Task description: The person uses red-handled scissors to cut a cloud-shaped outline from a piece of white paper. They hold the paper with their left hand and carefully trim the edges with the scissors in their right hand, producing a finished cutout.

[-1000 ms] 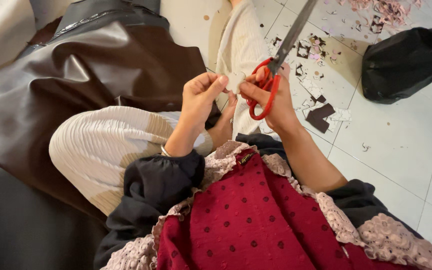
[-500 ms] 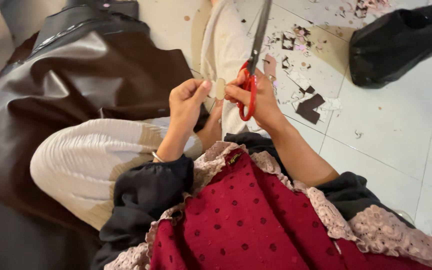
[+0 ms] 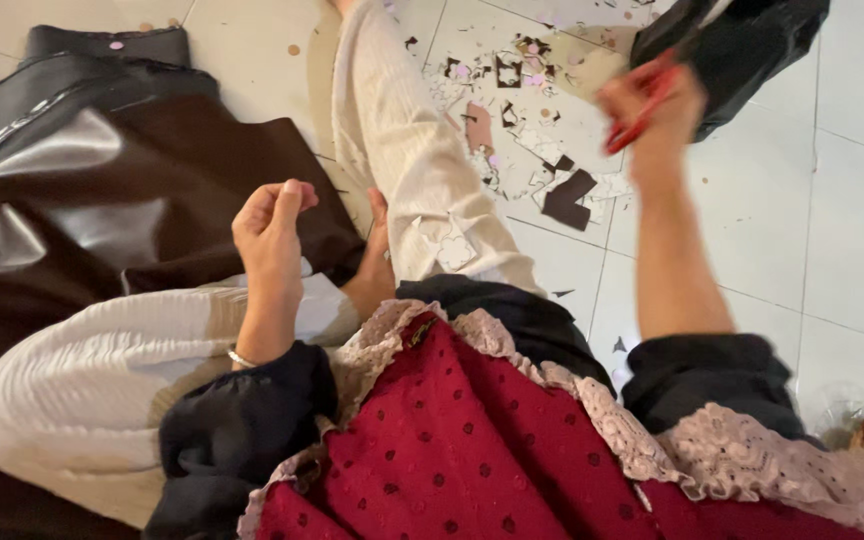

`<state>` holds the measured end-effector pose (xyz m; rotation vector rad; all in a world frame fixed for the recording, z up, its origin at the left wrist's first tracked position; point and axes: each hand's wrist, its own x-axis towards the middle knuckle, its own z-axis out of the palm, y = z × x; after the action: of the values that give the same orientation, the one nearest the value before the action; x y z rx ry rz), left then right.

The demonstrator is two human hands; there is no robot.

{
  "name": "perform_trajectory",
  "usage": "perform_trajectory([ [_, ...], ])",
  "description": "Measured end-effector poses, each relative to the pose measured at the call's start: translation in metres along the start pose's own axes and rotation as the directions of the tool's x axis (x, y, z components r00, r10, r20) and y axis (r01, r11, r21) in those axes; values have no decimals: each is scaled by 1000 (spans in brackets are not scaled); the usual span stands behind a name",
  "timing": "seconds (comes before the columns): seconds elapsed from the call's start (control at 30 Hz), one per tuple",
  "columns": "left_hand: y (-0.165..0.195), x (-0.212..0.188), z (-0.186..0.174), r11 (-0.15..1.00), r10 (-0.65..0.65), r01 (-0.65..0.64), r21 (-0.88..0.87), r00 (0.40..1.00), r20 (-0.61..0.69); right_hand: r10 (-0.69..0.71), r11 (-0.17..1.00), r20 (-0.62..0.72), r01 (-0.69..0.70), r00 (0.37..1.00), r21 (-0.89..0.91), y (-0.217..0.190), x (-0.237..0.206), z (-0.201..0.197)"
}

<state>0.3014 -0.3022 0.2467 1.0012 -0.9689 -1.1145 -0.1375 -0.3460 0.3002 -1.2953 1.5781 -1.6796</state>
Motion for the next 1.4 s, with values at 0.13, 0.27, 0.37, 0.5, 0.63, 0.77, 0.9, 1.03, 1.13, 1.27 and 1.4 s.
perform_trajectory([
  [0.13,-5,4,7,999,-5,4,32,1000,8,-138,969,-205,175,969,174,-3,83,-69],
  [0.27,-11,8,15,997,-29,30,71,1000,-3,-194,967,-286,232,938,102,-8,139,-107],
  [0.37,-16,11,19,996,-60,61,64,998,-28,-166,939,-353,256,921,228,-1,166,-116],
  [0.5,-24,13,20,993,-104,108,53,992,-75,-31,974,-237,83,971,212,18,181,-123],
  [0.63,-27,13,16,974,-145,165,157,981,-131,20,998,-131,-12,991,59,39,176,-131],
  [0.77,-27,15,14,975,-142,161,152,981,-132,68,761,130,-136,989,635,58,146,-124],
  [0.9,-30,16,16,972,-148,170,159,979,-141,-466,728,45,412,884,-548,85,106,-110],
  [1.03,-31,14,13,964,-132,163,210,980,-150,-588,697,-191,373,786,-612,91,119,-127],
  [1.13,-33,13,12,953,-150,190,234,973,-177,-560,821,-316,462,766,-337,83,151,-150],
  [1.27,-35,15,16,946,-187,230,230,963,-193,-10,892,-215,106,976,440,76,172,-159],
  [1.4,-34,16,19,950,-213,250,187,957,-199,-7,1000,-244,6,970,-6,91,158,-150],
])
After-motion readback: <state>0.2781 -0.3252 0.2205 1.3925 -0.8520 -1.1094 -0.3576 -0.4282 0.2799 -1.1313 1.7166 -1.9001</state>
